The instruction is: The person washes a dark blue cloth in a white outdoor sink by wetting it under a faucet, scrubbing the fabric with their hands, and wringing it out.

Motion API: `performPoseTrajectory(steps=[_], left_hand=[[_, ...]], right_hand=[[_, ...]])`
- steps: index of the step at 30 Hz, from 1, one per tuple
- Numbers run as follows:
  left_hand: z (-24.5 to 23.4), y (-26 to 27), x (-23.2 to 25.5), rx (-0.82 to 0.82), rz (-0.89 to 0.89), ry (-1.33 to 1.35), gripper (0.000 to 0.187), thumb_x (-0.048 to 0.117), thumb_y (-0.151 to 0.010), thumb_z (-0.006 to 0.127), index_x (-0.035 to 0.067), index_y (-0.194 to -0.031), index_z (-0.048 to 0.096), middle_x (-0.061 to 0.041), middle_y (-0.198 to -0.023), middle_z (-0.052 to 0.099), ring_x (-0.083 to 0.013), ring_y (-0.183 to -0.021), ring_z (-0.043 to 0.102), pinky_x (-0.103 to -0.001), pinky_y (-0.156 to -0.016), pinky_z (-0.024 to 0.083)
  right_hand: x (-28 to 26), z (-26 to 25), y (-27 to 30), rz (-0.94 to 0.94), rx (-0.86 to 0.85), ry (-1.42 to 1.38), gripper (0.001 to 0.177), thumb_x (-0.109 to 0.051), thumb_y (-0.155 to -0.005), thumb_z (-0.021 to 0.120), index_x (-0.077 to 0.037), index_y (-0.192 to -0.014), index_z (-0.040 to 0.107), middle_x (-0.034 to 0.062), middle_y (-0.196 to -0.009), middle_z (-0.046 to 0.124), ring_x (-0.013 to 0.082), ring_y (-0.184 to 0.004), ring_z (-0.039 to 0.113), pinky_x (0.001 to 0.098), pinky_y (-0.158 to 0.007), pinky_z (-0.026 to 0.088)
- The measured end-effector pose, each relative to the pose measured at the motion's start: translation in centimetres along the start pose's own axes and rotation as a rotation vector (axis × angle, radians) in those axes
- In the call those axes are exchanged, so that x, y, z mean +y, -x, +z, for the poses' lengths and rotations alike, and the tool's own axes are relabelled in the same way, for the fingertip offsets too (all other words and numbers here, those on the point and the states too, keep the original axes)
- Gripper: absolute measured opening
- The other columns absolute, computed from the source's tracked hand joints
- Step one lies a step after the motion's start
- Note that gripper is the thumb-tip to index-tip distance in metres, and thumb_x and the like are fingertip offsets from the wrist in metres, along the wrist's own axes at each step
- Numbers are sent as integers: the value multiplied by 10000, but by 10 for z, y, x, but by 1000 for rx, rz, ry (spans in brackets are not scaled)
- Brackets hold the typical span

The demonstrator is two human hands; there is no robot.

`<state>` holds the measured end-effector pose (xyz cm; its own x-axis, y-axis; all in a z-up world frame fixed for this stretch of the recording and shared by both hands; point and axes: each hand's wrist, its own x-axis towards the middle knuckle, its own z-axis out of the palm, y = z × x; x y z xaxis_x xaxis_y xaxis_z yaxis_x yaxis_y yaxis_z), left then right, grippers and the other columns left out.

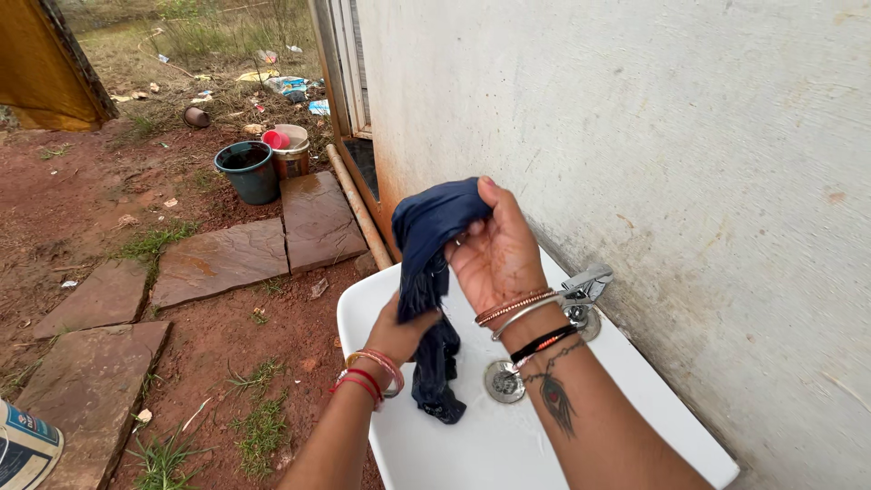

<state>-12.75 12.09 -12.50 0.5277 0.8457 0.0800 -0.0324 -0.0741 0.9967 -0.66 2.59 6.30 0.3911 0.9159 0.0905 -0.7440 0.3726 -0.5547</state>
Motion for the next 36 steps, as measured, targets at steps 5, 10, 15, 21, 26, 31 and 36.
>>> performPoseTrajectory(steps=[5, 10, 15, 21, 26, 31, 36], left_hand=[[-25, -42, 0, 371, -190, 794, 385, 318, -856, 736, 72, -1146, 676, -98, -1054, 731, -227, -898, 665, -405, -828, 544], [-23, -50, 84, 320, -252, 941, 315, 383, -897, 666, 84, -985, 715, -81, -968, 750, -238, -807, 716, -428, -740, 621], [-5, -47, 133, 257, -234, 1055, 278, 343, -873, 681, 80, -960, 697, -81, -908, 728, -249, -771, 680, -444, -738, 600], [-1, -40, 159, 231, -254, 1201, 230, 269, -891, 661, 60, -983, 686, -94, -915, 733, -250, -791, 699, -453, -772, 614], [-18, -38, 132, 244, -308, 891, 419, 406, -910, 723, 39, -1102, 659, -142, -1054, 706, -302, -1020, 671, -490, -872, 589], [-56, -3, 109, -88, -485, -209, 915, 288, -630, 859, 235, -1461, 478, -1, -1510, 526, -234, -1391, 492, -526, -1029, 521], [-29, 3, 120, -172, 7, -295, 1420, 119, -503, 1008, 248, -1582, 94, -78, -1515, 404, -283, -1364, 425, -420, -1108, 374]], right_hand=[[-11, -10, -8, 93, 232, 632, 192, -265, -906, 672, -77, -926, 639, 41, -845, 659, 191, -836, 668, 451, -856, 586], [30, -67, -8, 280, 81, 2129, 537, -355, -846, 785, 32, -1192, 648, 354, -1521, 320, 475, -1252, 587, 428, -1103, 486], [50, -78, -5, -76, -34, 1946, 1157, -198, -608, 977, 163, -1440, 258, 468, -1513, 83, 577, -1481, 107, 448, -1172, 313], [38, -33, 13, -396, 98, 1730, 955, -275, -562, 951, 58, -1310, 458, 338, -1295, 539, 465, -1244, 552, 434, -979, 479], [34, -30, 1, -332, 342, 1618, 358, -175, -759, 848, -34, -1057, 707, 192, -968, 776, 302, -907, 769, 363, -794, 582], [26, -18, -17, -370, 517, 1448, 365, 38, -737, 677, -25, -1096, 684, 180, -969, 766, 266, -840, 769, 357, -791, 585], [35, -3, -25, -71, 401, 1353, 534, 52, -718, 681, -55, -1232, 581, 154, -1169, 693, 263, -1065, 709, 328, -914, 549]])
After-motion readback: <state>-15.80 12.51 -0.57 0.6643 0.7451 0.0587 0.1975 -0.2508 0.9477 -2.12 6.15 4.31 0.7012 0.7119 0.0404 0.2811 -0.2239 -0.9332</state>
